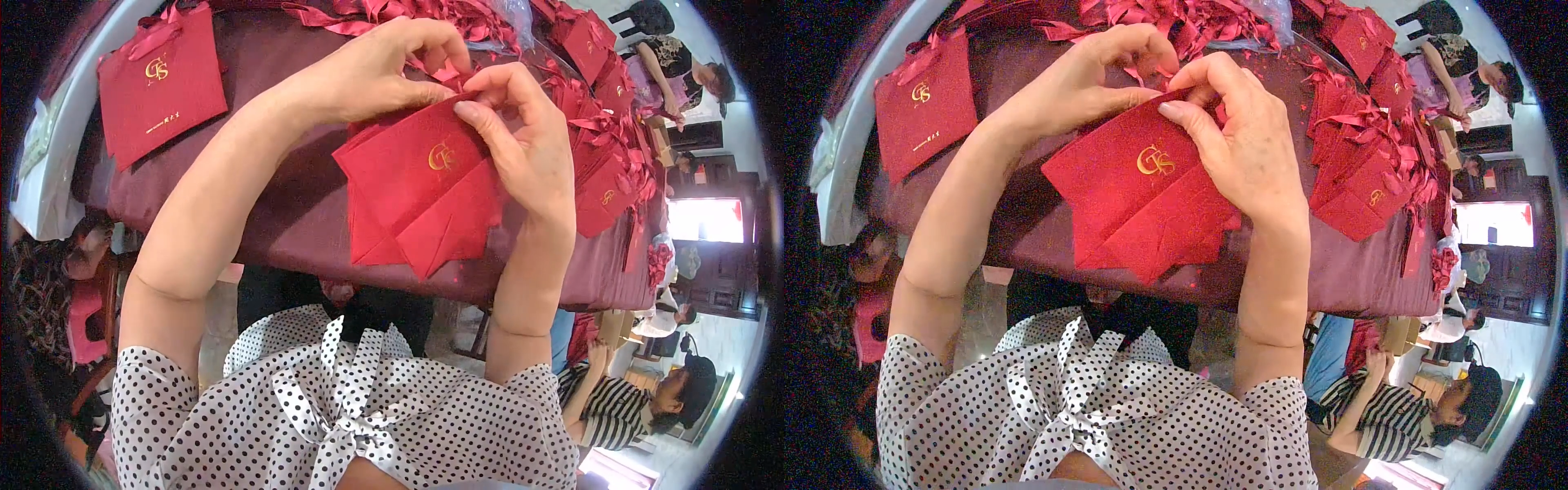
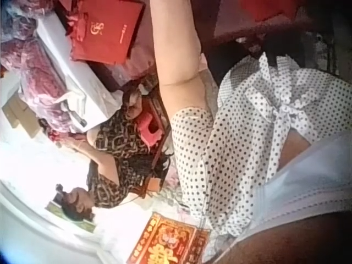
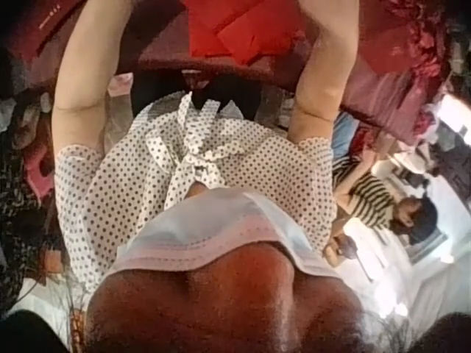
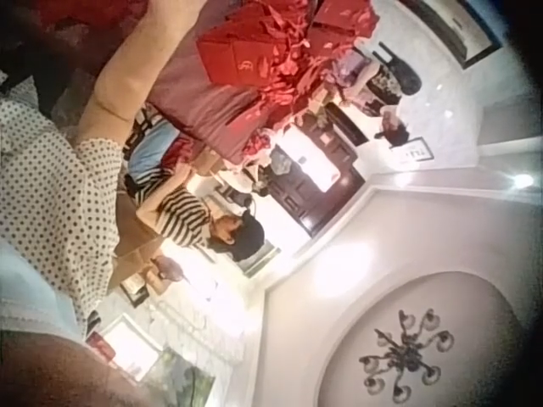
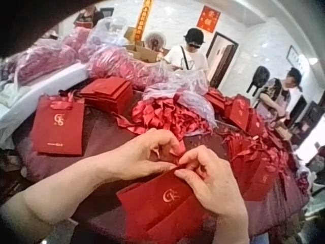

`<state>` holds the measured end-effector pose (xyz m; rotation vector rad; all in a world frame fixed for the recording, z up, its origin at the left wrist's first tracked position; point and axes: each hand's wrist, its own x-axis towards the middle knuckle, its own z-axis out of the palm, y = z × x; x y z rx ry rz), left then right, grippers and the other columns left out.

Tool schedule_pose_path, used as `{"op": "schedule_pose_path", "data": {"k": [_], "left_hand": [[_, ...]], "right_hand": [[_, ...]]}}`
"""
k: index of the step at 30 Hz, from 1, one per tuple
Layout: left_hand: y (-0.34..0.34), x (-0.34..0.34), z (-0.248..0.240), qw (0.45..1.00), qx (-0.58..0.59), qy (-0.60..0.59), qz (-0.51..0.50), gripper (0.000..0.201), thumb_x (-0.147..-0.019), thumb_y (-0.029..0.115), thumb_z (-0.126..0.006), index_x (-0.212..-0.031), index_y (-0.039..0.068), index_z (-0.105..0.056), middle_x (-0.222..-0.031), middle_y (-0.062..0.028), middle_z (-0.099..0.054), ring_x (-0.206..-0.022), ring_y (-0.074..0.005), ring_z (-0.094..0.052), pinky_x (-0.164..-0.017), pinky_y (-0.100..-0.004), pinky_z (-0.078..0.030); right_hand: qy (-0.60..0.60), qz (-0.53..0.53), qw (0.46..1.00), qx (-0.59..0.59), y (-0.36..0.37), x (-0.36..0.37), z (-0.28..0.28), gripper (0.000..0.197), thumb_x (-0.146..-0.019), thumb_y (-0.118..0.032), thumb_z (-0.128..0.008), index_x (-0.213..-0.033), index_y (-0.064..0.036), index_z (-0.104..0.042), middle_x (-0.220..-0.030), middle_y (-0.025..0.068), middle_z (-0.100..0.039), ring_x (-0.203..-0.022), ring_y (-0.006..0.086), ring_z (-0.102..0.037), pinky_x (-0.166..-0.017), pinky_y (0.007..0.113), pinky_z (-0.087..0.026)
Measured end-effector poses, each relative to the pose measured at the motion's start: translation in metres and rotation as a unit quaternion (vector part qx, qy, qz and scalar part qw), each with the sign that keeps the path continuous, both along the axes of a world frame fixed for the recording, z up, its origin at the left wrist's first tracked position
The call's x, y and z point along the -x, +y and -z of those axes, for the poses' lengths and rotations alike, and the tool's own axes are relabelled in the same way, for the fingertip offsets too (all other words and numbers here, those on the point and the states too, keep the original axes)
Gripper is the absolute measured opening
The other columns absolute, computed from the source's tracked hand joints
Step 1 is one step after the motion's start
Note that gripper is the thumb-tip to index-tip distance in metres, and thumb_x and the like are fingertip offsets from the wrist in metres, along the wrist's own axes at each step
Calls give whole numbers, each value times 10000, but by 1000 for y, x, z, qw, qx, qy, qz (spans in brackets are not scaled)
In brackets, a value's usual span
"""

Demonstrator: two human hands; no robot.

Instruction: The person attaches ribbon handles to paper gift bags by hand, threading ribbon into each bag and placing the assembled bags on the table.

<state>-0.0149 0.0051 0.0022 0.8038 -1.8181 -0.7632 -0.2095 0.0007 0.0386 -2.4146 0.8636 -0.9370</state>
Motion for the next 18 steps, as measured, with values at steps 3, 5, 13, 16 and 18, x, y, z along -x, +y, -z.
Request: {"op": "schedule_pose_path", "data": {"k": [3,5,13,16,18], "left_hand": [[-1,-4,3,981,143,-116,-65,182,-726,72,-680,-868,28,-575,-903,-42,-554,-889,-205,-506,-807,-308,-410],[-1,-8,1,976,148,-148,-65,186,-725,82,-683,-869,31,-578,-896,-42,-549,-886,-215,-498,-813,-314,-406],[-6,-15,-4,986,103,-123,50,179,-778,164,-687,-836,33,-579,-823,-14,-541,-864,-151,-484,-778,-279,-392],[-1,-15,-5,979,-165,16,115,185,-848,207,-642,-796,42,-576,-785,56,-524,-773,-31,-459,-710,-204,-371],[1,-15,-6,978,-172,13,117,187,-842,214,-649,-796,49,-576,-773,59,-528,-763,-29,-460,-699,-200,-371]], "right_hand": [[16,15,999,-28,2,-2,0,164,-774,-124,-677,-888,-50,-584,-710,85,-597,-679,216,-594,-628,329,-462],[21,-9,1000,-16,2,-4,3,167,-771,-123,-680,-892,-55,-587,-717,79,-598,-688,210,-589,-624,321,-456],[34,-34,999,-24,2,0,-2,194,-769,-127,-686,-917,-60,-580,-738,77,-606,-694,224,-577,-622,316,-454],[42,-37,998,-25,4,-1,-2,201,-766,-119,-690,-919,-58,-575,-755,77,-612,-705,229,-581,-631,321,-463],[39,-41,998,-29,5,-2,-2,202,-763,-112,-691,-917,-57,-572,-765,77,-614,-710,232,-582,-636,325,-468]]}}
